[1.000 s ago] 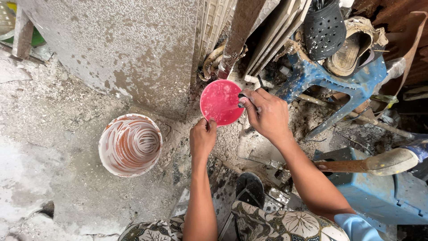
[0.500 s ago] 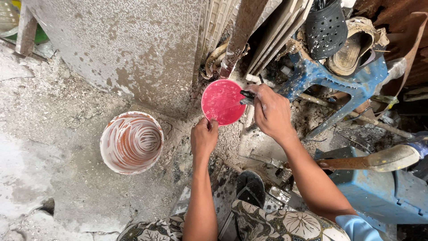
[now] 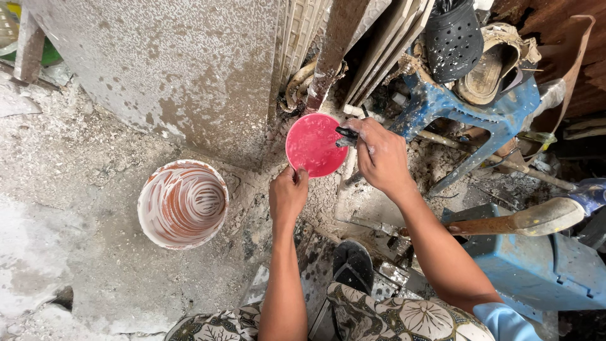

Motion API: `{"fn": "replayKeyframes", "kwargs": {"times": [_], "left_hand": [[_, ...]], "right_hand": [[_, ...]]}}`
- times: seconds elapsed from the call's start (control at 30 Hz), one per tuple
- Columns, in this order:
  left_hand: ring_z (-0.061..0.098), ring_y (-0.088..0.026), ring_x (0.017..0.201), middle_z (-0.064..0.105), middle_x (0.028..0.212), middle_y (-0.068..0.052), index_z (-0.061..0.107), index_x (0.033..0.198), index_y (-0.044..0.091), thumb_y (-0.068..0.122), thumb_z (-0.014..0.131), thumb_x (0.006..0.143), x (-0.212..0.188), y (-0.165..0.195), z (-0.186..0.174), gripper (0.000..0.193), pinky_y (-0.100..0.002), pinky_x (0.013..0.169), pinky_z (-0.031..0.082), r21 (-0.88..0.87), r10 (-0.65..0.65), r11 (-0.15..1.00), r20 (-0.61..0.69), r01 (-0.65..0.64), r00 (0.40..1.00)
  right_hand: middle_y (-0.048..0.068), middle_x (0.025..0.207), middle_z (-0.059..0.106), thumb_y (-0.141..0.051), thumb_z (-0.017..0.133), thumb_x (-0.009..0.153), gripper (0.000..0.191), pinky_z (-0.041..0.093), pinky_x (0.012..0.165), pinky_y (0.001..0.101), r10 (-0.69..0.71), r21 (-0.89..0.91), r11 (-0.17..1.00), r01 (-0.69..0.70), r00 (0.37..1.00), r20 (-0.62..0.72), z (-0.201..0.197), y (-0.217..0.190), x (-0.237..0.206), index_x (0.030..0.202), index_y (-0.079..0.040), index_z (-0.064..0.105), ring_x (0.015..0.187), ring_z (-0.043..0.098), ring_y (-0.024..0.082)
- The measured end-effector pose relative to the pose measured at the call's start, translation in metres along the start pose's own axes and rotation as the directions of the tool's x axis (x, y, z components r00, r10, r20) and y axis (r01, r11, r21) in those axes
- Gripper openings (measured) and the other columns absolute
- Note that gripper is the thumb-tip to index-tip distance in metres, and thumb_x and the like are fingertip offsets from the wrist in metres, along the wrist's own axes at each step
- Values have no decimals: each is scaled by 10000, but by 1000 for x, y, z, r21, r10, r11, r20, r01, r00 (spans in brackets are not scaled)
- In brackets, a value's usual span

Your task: The person carries a bucket, fills a pink cup with water from a tap, and pours it into the bucket. Then the person scoops white powder from a bag into the bucket and mixes the contents by hand.

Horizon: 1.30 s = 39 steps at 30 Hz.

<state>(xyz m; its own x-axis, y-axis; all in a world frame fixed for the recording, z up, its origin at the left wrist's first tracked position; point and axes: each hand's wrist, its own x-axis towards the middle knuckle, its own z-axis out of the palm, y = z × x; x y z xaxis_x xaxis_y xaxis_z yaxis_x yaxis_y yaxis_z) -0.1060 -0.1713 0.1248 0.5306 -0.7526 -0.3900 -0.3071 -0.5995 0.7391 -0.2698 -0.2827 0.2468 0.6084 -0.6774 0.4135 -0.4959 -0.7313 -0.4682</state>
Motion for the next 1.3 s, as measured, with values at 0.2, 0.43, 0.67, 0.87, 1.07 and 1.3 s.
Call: {"fn": "replayKeyframes", "kwargs": {"times": [0.2, 0.43, 0.67, 0.87, 1.07, 1.3], "left_hand": [[646, -190, 523, 701, 637, -82, 711, 830, 68, 335, 556, 997, -2, 5, -5, 351, -396, 530, 482, -3, -24, 1000, 18, 25, 1000], [654, -205, 526, 705, 640, -99, 722, 849, 64, 327, 568, 986, -3, 5, -7, 334, -410, 543, 488, -5, -8, 1000, 5, 8, 1000], [670, -213, 529, 707, 642, -114, 718, 837, 50, 323, 584, 977, -3, 3, -6, 334, -414, 552, 505, -24, 17, 1000, -27, -18, 999], [634, -175, 508, 700, 624, -84, 725, 850, 65, 320, 585, 989, -1, 1, -4, 323, -388, 515, 485, -39, -24, 999, 9, 25, 1000], [595, -132, 481, 679, 607, -47, 717, 847, 65, 317, 577, 1006, 1, -1, -1, 329, -361, 479, 459, -49, -31, 998, 30, 32, 999], [603, -142, 484, 685, 618, -52, 710, 866, 77, 313, 564, 1004, 0, 2, -1, 311, -365, 480, 468, -86, -59, 994, 45, 62, 997]], "right_hand": [[109, 914, 621, 74, 544, 858, 399, 479, 594, 438, -20, -10, 1000, 20, 1000, -19, 1, 0, 1, 1196, -100, 664, 678, 605, 323], [100, 883, 606, 75, 544, 848, 406, 455, 562, 439, -12, -26, 1000, 12, 1000, -21, 3, 0, 0, 1188, -100, 679, 659, 598, 309], [98, 917, 606, 64, 551, 841, 403, 457, 571, 440, -30, -37, 999, 29, 999, -25, 4, 0, -1, 1197, -86, 667, 662, 591, 312], [99, 915, 627, 66, 545, 845, 402, 475, 577, 428, -21, -20, 1000, 21, 1000, -15, 5, 0, -1, 1196, -83, 671, 647, 595, 295], [78, 950, 683, 77, 519, 882, 395, 484, 543, 397, 2, 24, 1000, -3, 1000, 5, 4, 2, 1, 1191, -92, 696, 659, 635, 251], [86, 1122, 710, 79, 523, 892, 343, 572, 754, 386, -50, 64, 997, 51, 999, -15, 0, -3, 3, 1144, -84, 688, 958, 713, 283]]}}
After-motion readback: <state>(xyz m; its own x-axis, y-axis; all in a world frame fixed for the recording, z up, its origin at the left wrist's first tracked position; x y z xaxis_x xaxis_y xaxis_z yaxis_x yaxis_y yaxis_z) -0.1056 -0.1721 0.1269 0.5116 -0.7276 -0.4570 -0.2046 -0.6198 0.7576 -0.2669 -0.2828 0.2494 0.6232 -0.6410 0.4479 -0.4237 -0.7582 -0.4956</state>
